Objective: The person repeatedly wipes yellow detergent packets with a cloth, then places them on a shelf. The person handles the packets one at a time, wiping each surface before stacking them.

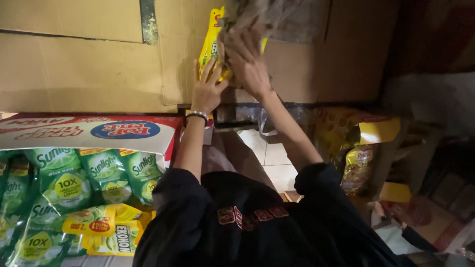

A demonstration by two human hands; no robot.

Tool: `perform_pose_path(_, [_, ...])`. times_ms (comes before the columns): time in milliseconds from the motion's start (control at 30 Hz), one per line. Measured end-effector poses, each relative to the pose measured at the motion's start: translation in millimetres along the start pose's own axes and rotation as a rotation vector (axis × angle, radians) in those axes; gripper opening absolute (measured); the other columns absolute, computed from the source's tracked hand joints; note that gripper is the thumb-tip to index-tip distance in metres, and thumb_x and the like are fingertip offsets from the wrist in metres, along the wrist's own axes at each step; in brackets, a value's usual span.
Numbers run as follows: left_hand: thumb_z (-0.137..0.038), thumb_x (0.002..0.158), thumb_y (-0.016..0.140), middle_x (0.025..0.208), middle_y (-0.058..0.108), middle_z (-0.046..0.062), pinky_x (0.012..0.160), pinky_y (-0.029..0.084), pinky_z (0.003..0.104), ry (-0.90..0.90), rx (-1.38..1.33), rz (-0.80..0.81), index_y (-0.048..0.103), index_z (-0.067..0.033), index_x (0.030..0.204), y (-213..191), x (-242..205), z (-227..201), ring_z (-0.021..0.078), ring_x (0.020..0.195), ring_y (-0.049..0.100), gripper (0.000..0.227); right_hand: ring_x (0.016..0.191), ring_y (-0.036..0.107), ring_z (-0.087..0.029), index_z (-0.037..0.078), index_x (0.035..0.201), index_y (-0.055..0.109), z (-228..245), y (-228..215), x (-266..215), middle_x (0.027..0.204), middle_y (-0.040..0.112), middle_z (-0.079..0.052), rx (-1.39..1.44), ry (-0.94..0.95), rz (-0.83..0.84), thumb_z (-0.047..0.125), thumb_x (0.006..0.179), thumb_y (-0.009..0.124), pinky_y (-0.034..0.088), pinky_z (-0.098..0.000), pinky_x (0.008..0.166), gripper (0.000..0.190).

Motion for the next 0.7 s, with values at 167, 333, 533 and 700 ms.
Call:
perform_pose_path(167, [-0.01, 0.089, 0.069, 0.143, 0.06, 0.006, 0.126, 0.021, 0.067, -0.044, -0.033, 0.013, 0.075, -0.0249, 0.106, -3, 1, 0, 0.0318, 0.149, 0.042, 0.024, 0.141, 0.05, -0.04, 0.008, 0.132, 0.068, -18, 19, 4, 0.158, 0.049, -0.013, 0.03, 0.007, 0.119, 0.014, 0.094, 0.069, 0.04, -0.0478, 0.119, 0.038])
perform_pose_path(333, [-0.02, 0.097, 0.067, 0.152, 0.055, 0.001, 0.124, 0.025, 0.064, 0.062, 0.178, -0.16, 0.077, -0.0367, 0.132, -6, 8, -5, 0.0258, 0.146, 0.042, 0.04, 0.134, 0.053, -0.039, 0.008, 0.134, 0.064, -72, 57, 49, 0.156, 0.05, -0.015, 0.139, 0.32, 0.191, 0.022, 0.104, 0.06, 0.043, -0.0491, 0.112, 0.033])
perform_pose_path(533, [-0.031, 0.094, 0.072, 0.148, 0.059, -0.001, 0.124, 0.029, 0.064, -0.005, 0.13, -0.07, 0.076, -0.0312, 0.107, 2, 3, 0, 0.0272, 0.146, 0.046, 0.013, 0.136, 0.055, -0.039, 0.01, 0.109, 0.073, -64, 68, 43, 0.156, 0.052, -0.016, 0.096, 0.144, 0.181, 0.021, 0.103, 0.063, 0.047, -0.0483, 0.111, 0.016])
perform_pose_path(700, [-0.038, 0.094, 0.073, 0.139, 0.06, 0.006, 0.122, 0.028, 0.068, -0.047, 0.022, -0.051, 0.078, -0.0248, 0.106, 5, -1, 5, 0.031, 0.143, 0.045, 0.018, 0.131, 0.061, -0.031, 0.007, 0.129, 0.071, -21, 48, 22, 0.151, 0.056, -0.009, 0.12, 0.034, 0.135, 0.024, 0.102, 0.063, 0.049, -0.0474, 0.107, 0.033])
Point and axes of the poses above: each hand's wrist, its own x-axis towards the middle knuckle, its own y-axis out of the palm, z = x × y, the point moved 4 cm from there along x, towards the middle knuckle
